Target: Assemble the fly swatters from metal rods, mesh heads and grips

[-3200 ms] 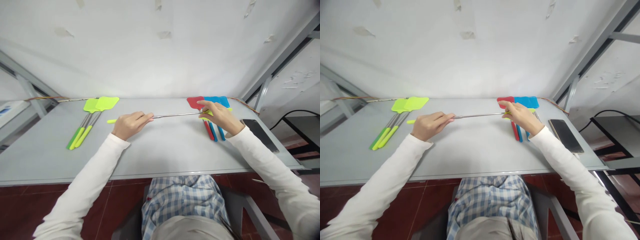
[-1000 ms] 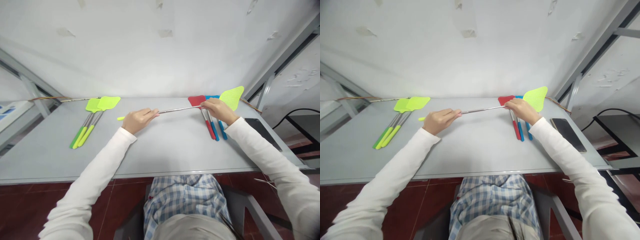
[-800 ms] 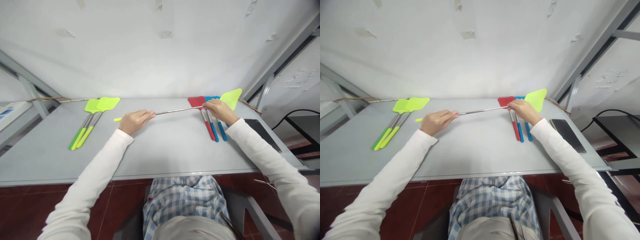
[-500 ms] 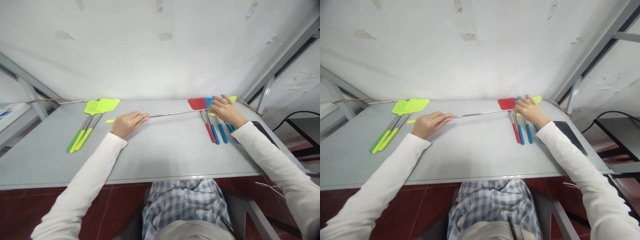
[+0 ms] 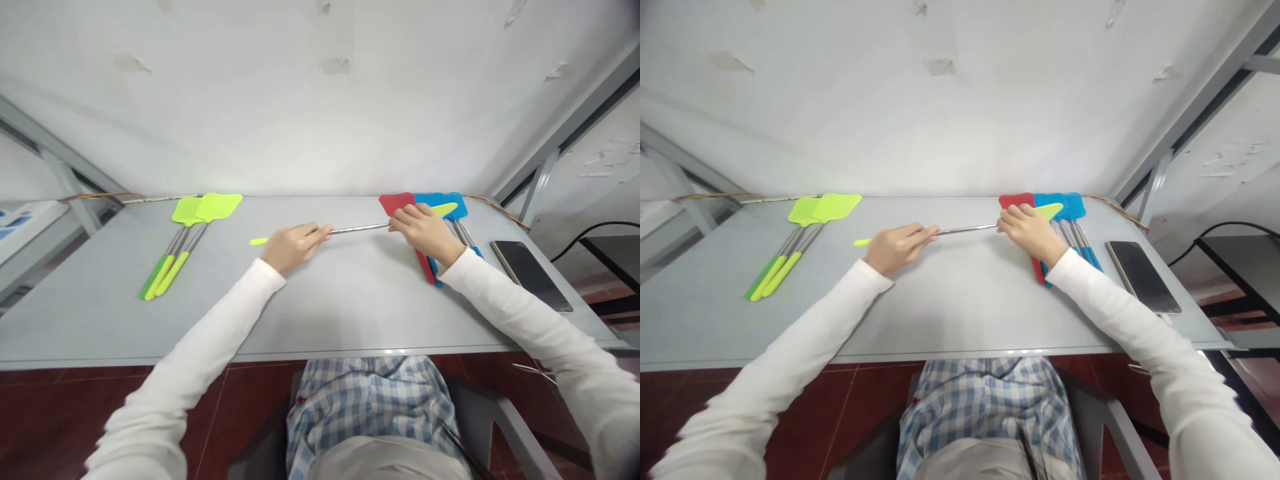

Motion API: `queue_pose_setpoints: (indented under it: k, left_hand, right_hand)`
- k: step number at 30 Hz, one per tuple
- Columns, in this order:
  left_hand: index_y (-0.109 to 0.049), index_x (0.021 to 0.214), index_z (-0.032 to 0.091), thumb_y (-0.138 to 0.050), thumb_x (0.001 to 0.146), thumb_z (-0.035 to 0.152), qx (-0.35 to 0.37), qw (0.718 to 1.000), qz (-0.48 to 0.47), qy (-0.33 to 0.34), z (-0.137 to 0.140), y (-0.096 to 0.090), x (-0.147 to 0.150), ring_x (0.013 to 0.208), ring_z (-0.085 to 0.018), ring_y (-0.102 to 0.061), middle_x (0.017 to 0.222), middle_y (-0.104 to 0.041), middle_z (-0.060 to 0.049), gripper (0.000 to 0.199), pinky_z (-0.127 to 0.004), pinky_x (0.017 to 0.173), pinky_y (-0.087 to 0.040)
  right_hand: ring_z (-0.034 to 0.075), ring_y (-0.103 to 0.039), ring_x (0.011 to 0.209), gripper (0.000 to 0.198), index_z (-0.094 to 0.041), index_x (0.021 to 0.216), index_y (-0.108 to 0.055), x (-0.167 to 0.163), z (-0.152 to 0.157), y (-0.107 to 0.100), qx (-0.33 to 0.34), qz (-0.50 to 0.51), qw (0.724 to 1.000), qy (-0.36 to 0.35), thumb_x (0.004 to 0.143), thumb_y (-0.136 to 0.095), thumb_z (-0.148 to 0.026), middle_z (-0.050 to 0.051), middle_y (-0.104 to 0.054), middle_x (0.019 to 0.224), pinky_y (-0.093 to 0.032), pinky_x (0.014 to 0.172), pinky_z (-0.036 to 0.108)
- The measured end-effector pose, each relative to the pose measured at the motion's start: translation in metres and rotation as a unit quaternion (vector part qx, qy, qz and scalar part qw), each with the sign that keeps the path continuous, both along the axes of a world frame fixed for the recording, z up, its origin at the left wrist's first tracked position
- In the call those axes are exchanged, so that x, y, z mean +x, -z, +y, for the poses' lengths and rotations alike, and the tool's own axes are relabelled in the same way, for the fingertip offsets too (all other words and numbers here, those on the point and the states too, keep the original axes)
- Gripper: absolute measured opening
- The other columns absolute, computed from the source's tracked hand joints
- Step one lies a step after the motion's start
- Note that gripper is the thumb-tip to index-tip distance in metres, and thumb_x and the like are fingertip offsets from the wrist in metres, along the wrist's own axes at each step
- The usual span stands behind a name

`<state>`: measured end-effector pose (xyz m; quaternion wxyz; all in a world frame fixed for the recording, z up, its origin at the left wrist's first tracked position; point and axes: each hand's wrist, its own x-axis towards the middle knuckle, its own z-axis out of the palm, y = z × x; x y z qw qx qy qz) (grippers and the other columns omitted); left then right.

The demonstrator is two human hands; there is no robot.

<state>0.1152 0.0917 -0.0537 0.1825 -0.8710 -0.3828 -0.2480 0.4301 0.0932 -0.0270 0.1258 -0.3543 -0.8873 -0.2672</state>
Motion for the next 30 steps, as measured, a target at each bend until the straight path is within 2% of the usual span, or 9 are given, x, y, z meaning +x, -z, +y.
queue_pose_setpoints:
  k: [3,6,9,13,17,20,26,28,30]
  left_hand:
    - [-0.069,0.106,0.024,-0.035,0.101,0.043,-0.02,0.999,0.019,0.017,0.002,-0.001,0.035,0.056,-0.013,-0.054,0.075,-0.064,-0.005,0.039,-0.029,0.048,-0.026]
    - [-0.068,0.107,0.023,-0.032,0.102,0.043,-0.031,0.999,0.021,0.022,0.004,-0.001,0.055,0.054,-0.013,-0.051,0.075,-0.062,-0.005,0.042,-0.03,0.049,-0.027]
    - [-0.069,0.102,0.023,-0.03,0.102,0.045,-0.031,0.999,0.018,0.027,0.006,-0.002,0.059,0.052,-0.012,-0.048,0.072,-0.061,-0.004,0.045,-0.029,0.048,-0.023]
    - [-0.07,0.102,0.023,-0.032,0.101,0.048,-0.042,0.999,-0.017,0.025,0.007,-0.002,0.062,0.055,-0.013,-0.051,0.074,-0.063,-0.005,0.046,-0.029,0.049,-0.021]
    - [-0.069,0.1,0.023,-0.031,0.101,0.05,-0.041,0.999,-0.016,0.02,0.006,-0.003,0.068,0.055,-0.013,-0.052,0.072,-0.061,-0.004,0.047,-0.03,0.05,-0.023]
    - [-0.069,0.098,0.024,-0.031,0.101,0.048,-0.009,1.0,0.012,0.02,0.008,-0.006,0.055,0.052,-0.012,-0.05,0.068,-0.06,-0.003,0.045,-0.03,0.049,-0.021]
    - [-0.071,0.096,0.025,-0.04,0.1,0.046,0.036,0.999,0.019,0.001,0.012,-0.002,-0.006,0.052,-0.012,-0.05,0.063,-0.06,-0.002,0.038,-0.028,0.049,-0.024]
    - [-0.071,0.096,0.025,-0.04,0.1,0.046,0.037,0.999,0.015,-0.006,0.013,0.001,-0.011,0.052,-0.012,-0.051,0.064,-0.061,-0.002,0.038,-0.028,0.048,-0.025]
    - [-0.071,0.097,0.025,-0.039,0.1,0.046,0.033,0.999,0.007,-0.011,0.013,0.001,-0.002,0.053,-0.012,-0.053,0.066,-0.062,-0.002,0.038,-0.029,0.048,-0.025]
  right_hand:
    - [0.022,-0.053,0.08,0.029,-0.017,0.086,-0.067,-0.03,-0.005,0.005,-0.005,-0.001,1.0,-0.006,0.099,-0.041,-0.018,0.01,-0.064,0.081,-0.033,0.069,0.035]
    - [0.023,-0.052,0.082,0.026,-0.016,0.087,-0.068,-0.038,-0.007,0.007,-0.008,0.013,1.0,0.006,0.099,-0.044,-0.018,0.01,-0.063,0.082,-0.031,0.07,0.035]
    - [0.024,-0.052,0.084,0.026,-0.016,0.09,-0.068,-0.03,-0.009,0.007,0.005,0.006,1.0,0.017,0.099,-0.044,-0.02,0.011,-0.064,0.084,-0.033,0.073,0.036]
    - [0.026,-0.054,0.094,0.026,-0.015,0.106,-0.065,-0.024,-0.012,0.006,0.046,0.001,0.999,0.02,0.099,-0.045,-0.03,0.012,-0.066,0.096,-0.038,0.086,0.04]
    - [0.025,-0.056,0.098,0.026,-0.02,0.096,-0.067,-0.027,-0.007,0.008,0.042,0.012,0.999,0.005,0.1,-0.043,-0.03,0.008,-0.067,0.086,-0.037,0.095,0.043]
    - [0.024,-0.056,0.106,0.026,-0.022,0.094,-0.067,-0.013,0.001,0.009,0.025,0.032,0.999,-0.007,0.101,-0.043,-0.029,0.007,-0.068,0.088,-0.036,0.1,0.045]
    - [0.024,-0.056,0.111,0.026,-0.027,0.087,-0.065,0.049,0.013,0.002,0.005,0.091,0.995,0.036,0.1,-0.043,-0.031,0.003,-0.067,0.09,-0.034,0.102,0.046]
    - [0.025,-0.055,0.115,0.027,-0.026,0.089,-0.064,0.047,0.014,0.001,0.007,0.075,0.997,0.034,0.101,-0.04,-0.031,0.005,-0.067,0.1,-0.033,0.103,0.046]
    - [0.025,-0.055,0.115,0.029,-0.022,0.096,-0.064,0.029,0.013,0.002,0.013,0.054,0.998,0.026,0.102,-0.037,-0.031,0.009,-0.067,0.108,-0.032,0.102,0.045]
